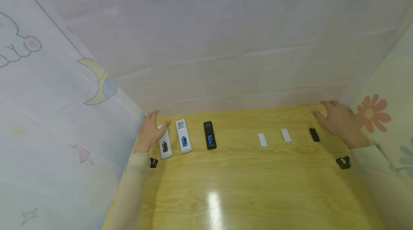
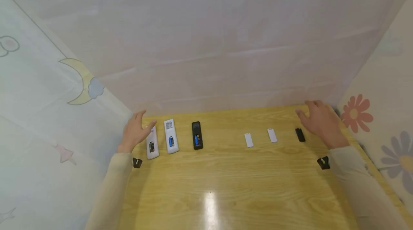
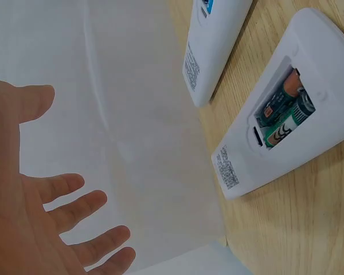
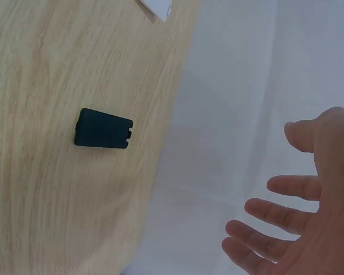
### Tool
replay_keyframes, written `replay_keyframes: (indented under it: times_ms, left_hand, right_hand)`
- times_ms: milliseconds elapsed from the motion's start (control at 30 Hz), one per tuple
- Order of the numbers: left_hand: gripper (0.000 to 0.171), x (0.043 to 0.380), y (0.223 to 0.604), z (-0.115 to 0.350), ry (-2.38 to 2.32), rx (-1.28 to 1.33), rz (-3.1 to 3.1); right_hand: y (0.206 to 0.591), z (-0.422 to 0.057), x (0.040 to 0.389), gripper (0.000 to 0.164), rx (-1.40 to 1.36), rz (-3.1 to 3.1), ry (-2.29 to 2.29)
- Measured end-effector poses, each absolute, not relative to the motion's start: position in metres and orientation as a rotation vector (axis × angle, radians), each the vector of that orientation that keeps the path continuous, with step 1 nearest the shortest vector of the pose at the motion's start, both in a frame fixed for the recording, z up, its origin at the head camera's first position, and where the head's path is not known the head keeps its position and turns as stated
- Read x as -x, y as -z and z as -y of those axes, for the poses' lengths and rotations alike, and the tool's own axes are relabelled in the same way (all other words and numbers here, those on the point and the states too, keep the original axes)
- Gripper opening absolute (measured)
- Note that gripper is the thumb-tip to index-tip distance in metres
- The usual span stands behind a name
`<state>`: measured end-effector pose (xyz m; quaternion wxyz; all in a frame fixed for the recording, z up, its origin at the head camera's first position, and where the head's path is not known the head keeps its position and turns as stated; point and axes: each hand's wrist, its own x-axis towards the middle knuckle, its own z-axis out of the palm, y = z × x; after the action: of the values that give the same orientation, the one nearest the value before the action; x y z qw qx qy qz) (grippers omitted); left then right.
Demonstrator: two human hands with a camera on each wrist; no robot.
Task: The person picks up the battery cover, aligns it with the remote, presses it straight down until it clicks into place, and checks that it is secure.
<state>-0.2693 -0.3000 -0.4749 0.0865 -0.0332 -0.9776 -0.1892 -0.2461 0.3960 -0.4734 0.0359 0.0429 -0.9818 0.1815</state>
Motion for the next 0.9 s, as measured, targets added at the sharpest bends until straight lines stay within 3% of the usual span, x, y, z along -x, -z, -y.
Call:
replay_keyframes:
  times_ms: [467, 900]
  left_hand:
    - [0.088, 0.265, 0.487, 0.302, 0.667, 0.068, 2.944]
    - [0.088, 0.263, 0.498, 0.301, 0.741, -0.025, 2.993]
  right_hand:
    - [0.481, -0.396, 0.241, 0.073, -0.172, 2.992, -0.476]
    - [0.493, -0.398, 0.239, 0.082, -0.143, 3.091, -0.651]
